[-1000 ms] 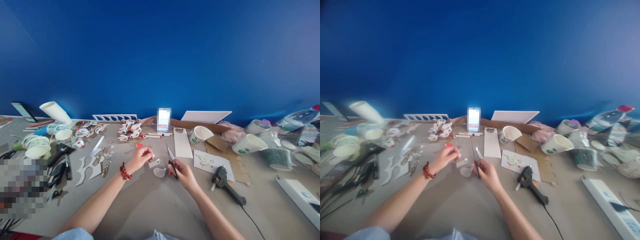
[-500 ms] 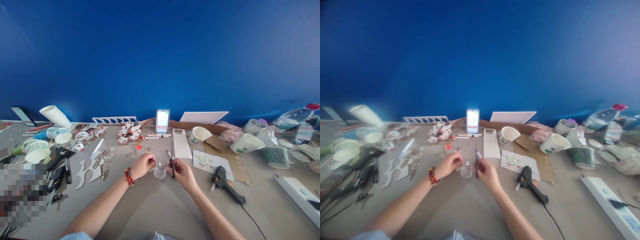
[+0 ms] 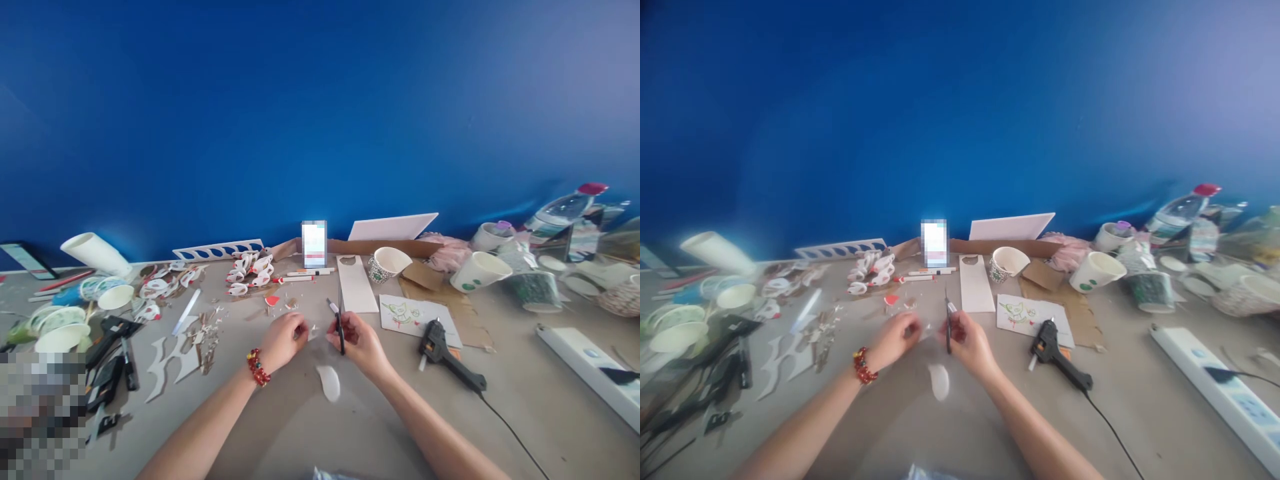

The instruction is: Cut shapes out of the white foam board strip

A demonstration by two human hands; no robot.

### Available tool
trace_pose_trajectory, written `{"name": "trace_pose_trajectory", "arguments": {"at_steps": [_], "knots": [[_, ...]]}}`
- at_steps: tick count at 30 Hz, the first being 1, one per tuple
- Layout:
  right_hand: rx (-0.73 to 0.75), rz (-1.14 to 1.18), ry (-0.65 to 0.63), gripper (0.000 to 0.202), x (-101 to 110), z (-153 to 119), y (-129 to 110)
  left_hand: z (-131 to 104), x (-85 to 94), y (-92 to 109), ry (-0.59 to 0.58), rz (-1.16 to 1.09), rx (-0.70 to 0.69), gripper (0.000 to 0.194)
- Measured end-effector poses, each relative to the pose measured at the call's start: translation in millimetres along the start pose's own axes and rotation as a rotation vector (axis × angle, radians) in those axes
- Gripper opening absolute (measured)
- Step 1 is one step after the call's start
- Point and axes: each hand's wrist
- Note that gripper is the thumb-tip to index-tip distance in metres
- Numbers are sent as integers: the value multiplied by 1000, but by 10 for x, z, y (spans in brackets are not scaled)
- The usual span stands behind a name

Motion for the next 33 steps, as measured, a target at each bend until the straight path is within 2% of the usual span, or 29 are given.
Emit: {"name": "trace_pose_trajectory", "arguments": {"at_steps": [4, 7, 10, 15, 27, 33], "knots": [[-35, 101, 31, 24, -67, -29, -57, -10, 51, 84, 60, -121, 29, 11], [-47, 311, 37, 29, -137, -62, -116, -85, 36, 198, 55, -354, 60, 15], [-39, 441, 93, 31, -173, -91, -158, -188, -34, 311, 33, -459, 51, 17], [-13, 447, 195, 31, -143, -113, -182, -285, -135, 411, 2, -531, 54, 17], [-27, 457, 127, 35, -126, -122, -251, -314, -242, 387, 31, -655, 56, 15], [5, 432, 121, 33, -127, -124, -246, -321, -219, 423, 13, -644, 58, 16]]}}
Point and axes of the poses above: each hand's wrist, its own z-axis towards the middle knuckle, its own x-axis out of the back of the hand, y = z × x, and after that the axes turned 11 degrees about x, right-handed
